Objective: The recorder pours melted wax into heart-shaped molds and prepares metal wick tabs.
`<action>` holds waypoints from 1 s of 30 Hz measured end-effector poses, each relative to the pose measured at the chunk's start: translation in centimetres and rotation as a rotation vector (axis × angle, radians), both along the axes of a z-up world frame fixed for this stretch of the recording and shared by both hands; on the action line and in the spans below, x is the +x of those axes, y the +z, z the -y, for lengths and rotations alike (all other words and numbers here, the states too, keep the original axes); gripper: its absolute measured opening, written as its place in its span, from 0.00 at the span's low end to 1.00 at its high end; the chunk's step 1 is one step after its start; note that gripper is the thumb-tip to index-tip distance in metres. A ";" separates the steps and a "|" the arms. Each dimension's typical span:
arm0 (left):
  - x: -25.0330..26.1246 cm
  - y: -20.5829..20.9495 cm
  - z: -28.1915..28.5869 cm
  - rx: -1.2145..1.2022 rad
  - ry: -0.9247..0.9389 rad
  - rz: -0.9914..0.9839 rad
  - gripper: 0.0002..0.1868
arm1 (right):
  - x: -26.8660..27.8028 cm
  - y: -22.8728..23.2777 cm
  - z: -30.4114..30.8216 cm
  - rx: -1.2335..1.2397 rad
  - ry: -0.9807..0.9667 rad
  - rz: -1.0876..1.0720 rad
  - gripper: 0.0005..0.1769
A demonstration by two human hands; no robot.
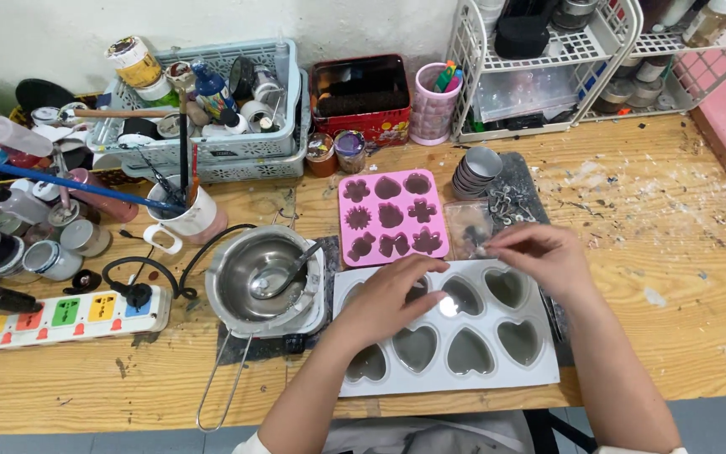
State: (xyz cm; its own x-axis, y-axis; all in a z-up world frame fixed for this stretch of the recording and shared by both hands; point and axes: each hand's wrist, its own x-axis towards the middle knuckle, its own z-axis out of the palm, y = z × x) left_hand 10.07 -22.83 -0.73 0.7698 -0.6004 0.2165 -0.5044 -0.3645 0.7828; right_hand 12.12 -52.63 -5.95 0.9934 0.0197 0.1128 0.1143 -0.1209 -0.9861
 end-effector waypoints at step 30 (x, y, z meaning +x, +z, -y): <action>-0.4 -0.2 1.4 -0.301 0.150 -0.331 0.10 | -3.5 2.5 -4.9 -0.240 0.140 0.461 0.08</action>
